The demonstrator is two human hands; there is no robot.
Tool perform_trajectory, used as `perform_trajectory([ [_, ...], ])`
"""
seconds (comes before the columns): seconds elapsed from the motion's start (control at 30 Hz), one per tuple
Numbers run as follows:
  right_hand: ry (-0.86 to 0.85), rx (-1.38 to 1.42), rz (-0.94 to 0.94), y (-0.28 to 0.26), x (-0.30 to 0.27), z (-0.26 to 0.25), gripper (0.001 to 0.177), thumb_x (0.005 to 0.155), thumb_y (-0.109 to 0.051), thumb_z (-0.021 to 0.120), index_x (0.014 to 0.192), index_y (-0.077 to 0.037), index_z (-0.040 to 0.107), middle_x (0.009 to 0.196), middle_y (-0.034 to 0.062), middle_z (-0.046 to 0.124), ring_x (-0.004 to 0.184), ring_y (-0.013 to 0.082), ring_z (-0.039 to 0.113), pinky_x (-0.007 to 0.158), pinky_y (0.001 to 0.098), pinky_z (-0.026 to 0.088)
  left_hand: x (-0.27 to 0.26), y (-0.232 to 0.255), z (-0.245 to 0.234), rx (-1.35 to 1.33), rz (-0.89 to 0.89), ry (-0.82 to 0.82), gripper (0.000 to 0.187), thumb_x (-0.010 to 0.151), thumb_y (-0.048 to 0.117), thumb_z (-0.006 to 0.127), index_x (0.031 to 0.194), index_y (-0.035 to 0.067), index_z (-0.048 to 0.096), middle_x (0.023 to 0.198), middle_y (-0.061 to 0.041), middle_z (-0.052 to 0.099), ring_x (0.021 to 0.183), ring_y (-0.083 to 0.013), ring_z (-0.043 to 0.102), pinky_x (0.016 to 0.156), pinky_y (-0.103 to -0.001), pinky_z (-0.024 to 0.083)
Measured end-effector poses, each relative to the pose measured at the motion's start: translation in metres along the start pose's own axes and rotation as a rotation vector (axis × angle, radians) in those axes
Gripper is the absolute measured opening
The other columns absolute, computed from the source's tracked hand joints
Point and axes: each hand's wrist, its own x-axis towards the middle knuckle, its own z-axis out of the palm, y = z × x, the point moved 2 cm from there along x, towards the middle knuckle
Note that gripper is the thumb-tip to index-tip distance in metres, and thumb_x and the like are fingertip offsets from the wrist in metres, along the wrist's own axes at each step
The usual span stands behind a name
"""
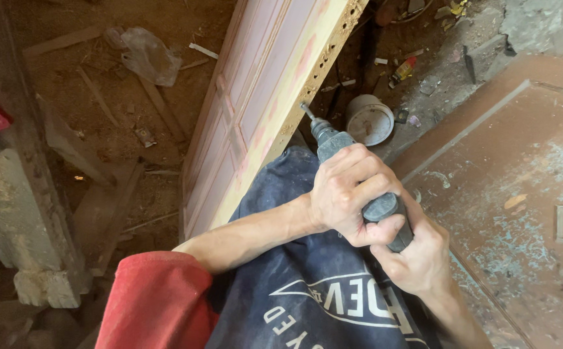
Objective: The person measures and marks a wooden plank using a tape measure and a red square guide, then uses a power drill to create a series of holes along the marked line. The person switches drill bits during the process and continues drilling multiple holes.
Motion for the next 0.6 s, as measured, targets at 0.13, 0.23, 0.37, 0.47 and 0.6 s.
perform_trajectory([
  [0.13, -0.007, 0.016, -0.015, -0.0009, 0.0017, -0.0014, 0.074, 0.069, -0.012, 0.076, 0.139, 0.0, 0.054, 0.101, 0.0227, 0.073, 0.089, 0.0338, 0.076, 0.072, 0.0405, 0.059, 0.0018, -0.0006, -0.0003, 0.01, -0.003, -0.005, 0.029, 0.077, 0.031, 0.076, 0.094, 0.01, 0.066, 0.092, -0.005, 0.064, 0.085, -0.0259, 0.064, 0.075, -0.036, 0.05],
  [0.23, -0.004, 0.03, -0.028, -0.0017, 0.003, -0.0028, 0.074, 0.07, -0.012, 0.076, 0.14, 0.0, 0.054, 0.102, 0.0226, 0.072, 0.089, 0.0329, 0.077, 0.073, 0.0401, 0.06, 0.0027, -0.0004, -0.0001, 0.009, -0.008, -0.009, 0.029, 0.077, 0.031, 0.076, 0.094, 0.01, 0.067, 0.092, -0.005, 0.064, 0.085, -0.0255, 0.064, 0.075, -0.036, 0.05],
  [0.37, -0.015, 0.01, 0.004, -0.0009, 0.0037, -0.0032, 0.073, 0.071, -0.013, 0.077, 0.139, -0.001, 0.055, 0.102, 0.0221, 0.073, 0.088, 0.0322, 0.077, 0.072, 0.0399, 0.06, 0.0027, -0.0008, 0.0016, 0.013, -0.02, -0.005, 0.029, 0.077, 0.032, 0.076, 0.094, 0.01, 0.067, 0.092, -0.005, 0.064, 0.085, -0.0255, 0.064, 0.075, -0.036, 0.05],
  [0.47, -0.017, -0.003, 0.03, 0.0004, 0.0033, -0.0033, 0.074, 0.069, -0.013, 0.076, 0.139, -0.001, 0.055, 0.103, 0.0222, 0.073, 0.089, 0.0325, 0.077, 0.073, 0.0401, 0.06, 0.0024, -0.0017, 0.003, 0.007, -0.024, 0.0, 0.029, 0.076, 0.032, 0.075, 0.094, 0.01, 0.067, 0.092, -0.005, 0.064, 0.084, -0.0254, 0.064, 0.074, -0.036, 0.05],
  [0.6, -0.015, -0.013, 0.037, 0.0023, 0.0023, -0.0044, 0.075, 0.067, -0.013, 0.077, 0.138, -0.002, 0.056, 0.103, 0.022, 0.073, 0.091, 0.0332, 0.076, 0.075, 0.04, 0.059, 0.0016, -0.0011, 0.0042, 0.016, -0.025, 0.001, 0.03, 0.076, 0.033, 0.075, 0.094, 0.01, 0.067, 0.092, -0.005, 0.065, 0.085, -0.0257, 0.064, 0.074, -0.036, 0.05],
])
